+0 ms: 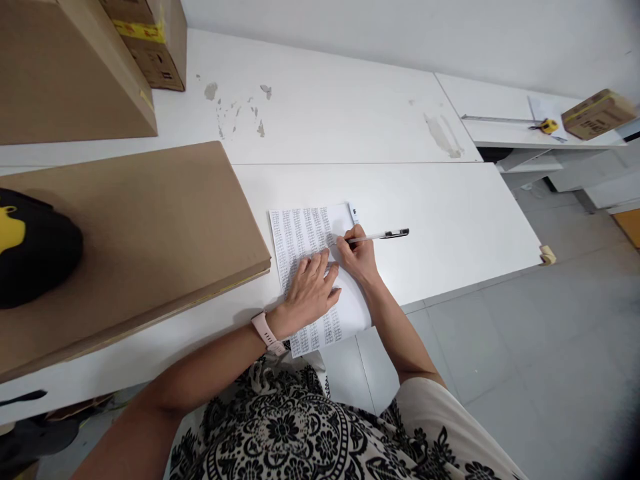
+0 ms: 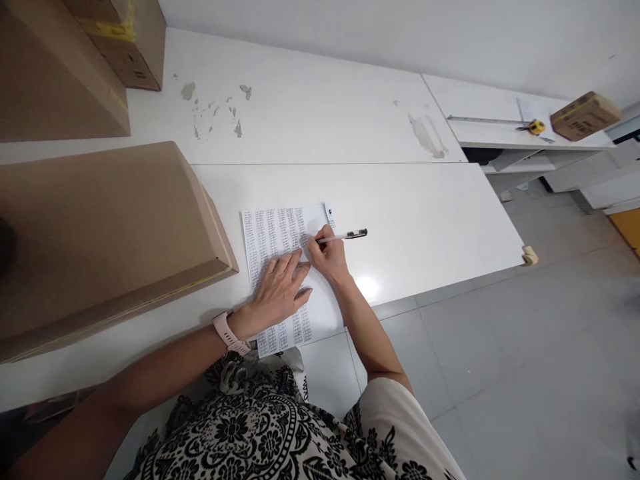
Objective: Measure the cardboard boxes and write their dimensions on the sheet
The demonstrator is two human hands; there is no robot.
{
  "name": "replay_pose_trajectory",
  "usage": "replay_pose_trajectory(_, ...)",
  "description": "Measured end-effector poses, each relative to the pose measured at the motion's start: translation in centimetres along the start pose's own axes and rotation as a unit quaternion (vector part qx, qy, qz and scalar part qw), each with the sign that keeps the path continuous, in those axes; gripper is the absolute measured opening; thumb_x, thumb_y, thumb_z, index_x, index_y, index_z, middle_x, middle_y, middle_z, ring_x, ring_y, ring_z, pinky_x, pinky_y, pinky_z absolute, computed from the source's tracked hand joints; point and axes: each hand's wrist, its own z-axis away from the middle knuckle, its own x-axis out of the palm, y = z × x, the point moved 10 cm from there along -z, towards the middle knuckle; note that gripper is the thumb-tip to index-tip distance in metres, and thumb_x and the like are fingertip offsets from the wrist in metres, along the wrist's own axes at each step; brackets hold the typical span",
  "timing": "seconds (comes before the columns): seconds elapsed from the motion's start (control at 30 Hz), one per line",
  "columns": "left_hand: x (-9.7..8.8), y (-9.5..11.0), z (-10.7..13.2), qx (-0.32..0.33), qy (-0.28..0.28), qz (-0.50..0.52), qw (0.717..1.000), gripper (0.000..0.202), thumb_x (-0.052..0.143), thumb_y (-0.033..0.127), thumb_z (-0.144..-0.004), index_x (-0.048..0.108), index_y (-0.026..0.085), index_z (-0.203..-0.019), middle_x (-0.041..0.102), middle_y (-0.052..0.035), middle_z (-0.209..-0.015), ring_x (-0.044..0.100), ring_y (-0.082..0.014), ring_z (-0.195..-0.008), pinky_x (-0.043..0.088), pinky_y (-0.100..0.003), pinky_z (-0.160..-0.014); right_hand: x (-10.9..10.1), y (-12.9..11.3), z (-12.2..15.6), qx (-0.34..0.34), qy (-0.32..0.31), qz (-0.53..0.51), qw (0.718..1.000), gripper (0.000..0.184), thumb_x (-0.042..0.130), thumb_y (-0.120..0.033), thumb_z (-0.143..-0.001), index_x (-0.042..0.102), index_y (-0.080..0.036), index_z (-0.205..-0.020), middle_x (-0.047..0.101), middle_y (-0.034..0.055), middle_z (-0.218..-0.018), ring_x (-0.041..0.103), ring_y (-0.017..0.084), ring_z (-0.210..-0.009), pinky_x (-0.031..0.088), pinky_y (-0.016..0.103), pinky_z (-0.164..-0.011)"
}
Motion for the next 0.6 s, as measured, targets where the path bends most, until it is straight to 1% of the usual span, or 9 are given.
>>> replay_pose_trajectory(0.27, 0.05, -0.15, 0.03, -0.005, -0.003, 0.01, 1.0, 0.043, 0.052, 0.037, -0.098, 0.057, 0.008, -0.13, 0.05, -0.0277, -0.148, 0.049, -0.0382, -0.13, 0.041, -0.051, -0.101, -0.18, 0.08, -0.02, 0.007, 0.007, 0.006, 1.0, 0.023, 0.06, -0.029, -0.084, 0.042, -0.024, -0.071, 0.04, -0.0079, -0.054, 0.036, 0.011, -0.052, 0.03, 0.026, -0.051)
replay_pose_trajectory(0.6, 0.07, -0.11, 0.11, -0.003, 0.003, 0.005, 1.0, 0.044, 0.051, 0.036, -0.099, 0.057, 0.007, -0.13, 0.05, -0.0285, -0.148, 0.05, -0.0385, -0.128, 0.041, -0.051, -0.1, -0.07, -0.05, -0.03, -0.004, 0.004, 0.014, 1.0, 0.023, 0.059, -0.029, -0.085, 0.041, -0.025, -0.071, 0.039, -0.008, -0.054, 0.035, 0.01, -0.051, 0.03, 0.026, -0.051)
